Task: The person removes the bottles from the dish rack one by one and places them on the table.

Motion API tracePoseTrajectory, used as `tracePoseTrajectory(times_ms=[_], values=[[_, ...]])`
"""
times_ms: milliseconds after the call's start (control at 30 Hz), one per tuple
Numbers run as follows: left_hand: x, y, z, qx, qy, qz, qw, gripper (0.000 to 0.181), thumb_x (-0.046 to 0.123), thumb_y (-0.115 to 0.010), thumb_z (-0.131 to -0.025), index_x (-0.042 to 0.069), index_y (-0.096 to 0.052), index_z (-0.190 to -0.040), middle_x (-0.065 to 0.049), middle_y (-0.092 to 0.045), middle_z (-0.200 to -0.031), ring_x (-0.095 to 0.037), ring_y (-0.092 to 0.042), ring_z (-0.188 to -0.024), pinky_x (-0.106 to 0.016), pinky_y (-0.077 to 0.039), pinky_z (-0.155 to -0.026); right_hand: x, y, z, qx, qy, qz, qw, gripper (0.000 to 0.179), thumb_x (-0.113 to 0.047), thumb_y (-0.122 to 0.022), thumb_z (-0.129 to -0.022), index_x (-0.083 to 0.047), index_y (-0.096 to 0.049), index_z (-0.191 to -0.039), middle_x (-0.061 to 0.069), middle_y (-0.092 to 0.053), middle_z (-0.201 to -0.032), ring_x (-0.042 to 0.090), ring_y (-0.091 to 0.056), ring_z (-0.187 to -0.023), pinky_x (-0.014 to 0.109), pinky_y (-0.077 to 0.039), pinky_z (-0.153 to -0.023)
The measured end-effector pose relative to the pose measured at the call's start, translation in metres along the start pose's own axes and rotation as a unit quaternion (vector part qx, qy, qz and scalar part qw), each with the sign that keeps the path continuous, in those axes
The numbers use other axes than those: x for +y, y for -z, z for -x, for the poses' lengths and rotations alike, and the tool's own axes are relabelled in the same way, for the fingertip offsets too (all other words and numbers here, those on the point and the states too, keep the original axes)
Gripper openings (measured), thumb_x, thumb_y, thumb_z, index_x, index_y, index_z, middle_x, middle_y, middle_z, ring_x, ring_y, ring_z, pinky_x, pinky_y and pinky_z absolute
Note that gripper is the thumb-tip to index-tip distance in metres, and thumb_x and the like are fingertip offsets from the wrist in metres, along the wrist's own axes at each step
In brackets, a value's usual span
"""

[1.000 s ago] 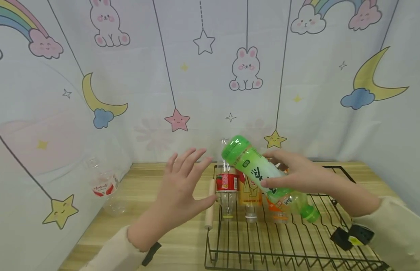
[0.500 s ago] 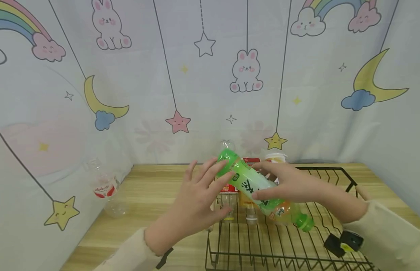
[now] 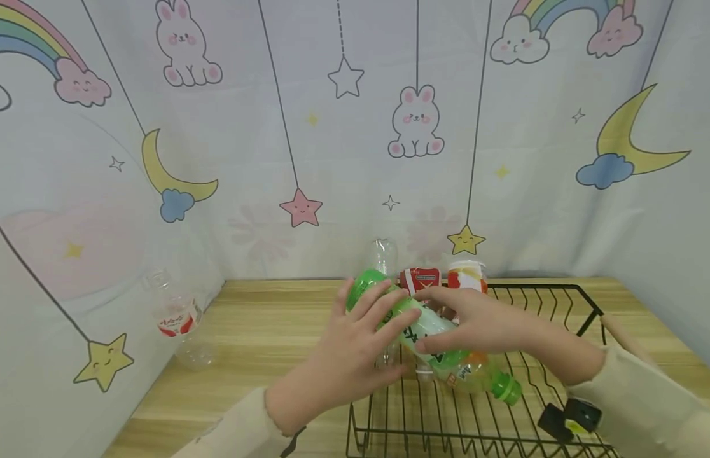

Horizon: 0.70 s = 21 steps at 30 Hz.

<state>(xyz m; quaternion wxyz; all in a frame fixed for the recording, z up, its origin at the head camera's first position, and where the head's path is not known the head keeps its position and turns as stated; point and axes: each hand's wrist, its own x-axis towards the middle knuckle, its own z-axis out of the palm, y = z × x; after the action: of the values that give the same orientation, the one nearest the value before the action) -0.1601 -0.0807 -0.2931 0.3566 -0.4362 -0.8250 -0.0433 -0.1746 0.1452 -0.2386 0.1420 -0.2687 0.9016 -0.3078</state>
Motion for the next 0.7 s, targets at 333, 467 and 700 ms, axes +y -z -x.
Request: tracePoseTrajectory(times_ms=[333, 467, 700], values=[[0.001, -0.009, 0.001, -0.006, 0.005, -0.007, 0.9999, 0.074, 0.048, -0.080, -0.069, 0.023, -0.050, -0.132, -0.002, -0.046, -0.140, -0.025, -0.033, -0.137, -0.065, -0.015, -0.109, 0.003, -0.005, -0.004, -0.001, 0.007, 0.003, 1.0000, 0.076, -0.048, -0.071, -0.082, -0.011, -0.043, -0.142, 0.006, -0.061, -0.120, 0.026, -0.057, -0.110, 0.046, -0.053, -0.082], [0.001, -0.012, 0.000, -0.002, 0.005, 0.001, 1.0000, 0.075, 0.049, -0.082, -0.068, 0.023, -0.050, -0.132, -0.003, -0.046, -0.138, -0.026, -0.035, -0.134, -0.067, -0.015, -0.107, 0.004, -0.006, -0.005, 0.001, 0.012, 0.003, 0.9999, 0.077, -0.048, -0.071, -0.082, -0.010, -0.043, -0.143, 0.006, -0.060, -0.122, 0.027, -0.056, -0.111, 0.049, -0.052, -0.085], [0.000, -0.020, 0.001, 0.006, 0.002, 0.000, 1.0000, 0.080, 0.052, -0.083, -0.064, 0.023, -0.050, -0.131, -0.004, -0.047, -0.136, -0.027, -0.039, -0.130, -0.070, -0.017, -0.104, 0.006, -0.009, -0.007, 0.000, 0.020, -0.005, 0.9998, 0.076, -0.048, -0.070, -0.083, -0.008, -0.043, -0.142, 0.007, -0.057, -0.128, 0.027, -0.054, -0.115, 0.051, -0.049, -0.090]])
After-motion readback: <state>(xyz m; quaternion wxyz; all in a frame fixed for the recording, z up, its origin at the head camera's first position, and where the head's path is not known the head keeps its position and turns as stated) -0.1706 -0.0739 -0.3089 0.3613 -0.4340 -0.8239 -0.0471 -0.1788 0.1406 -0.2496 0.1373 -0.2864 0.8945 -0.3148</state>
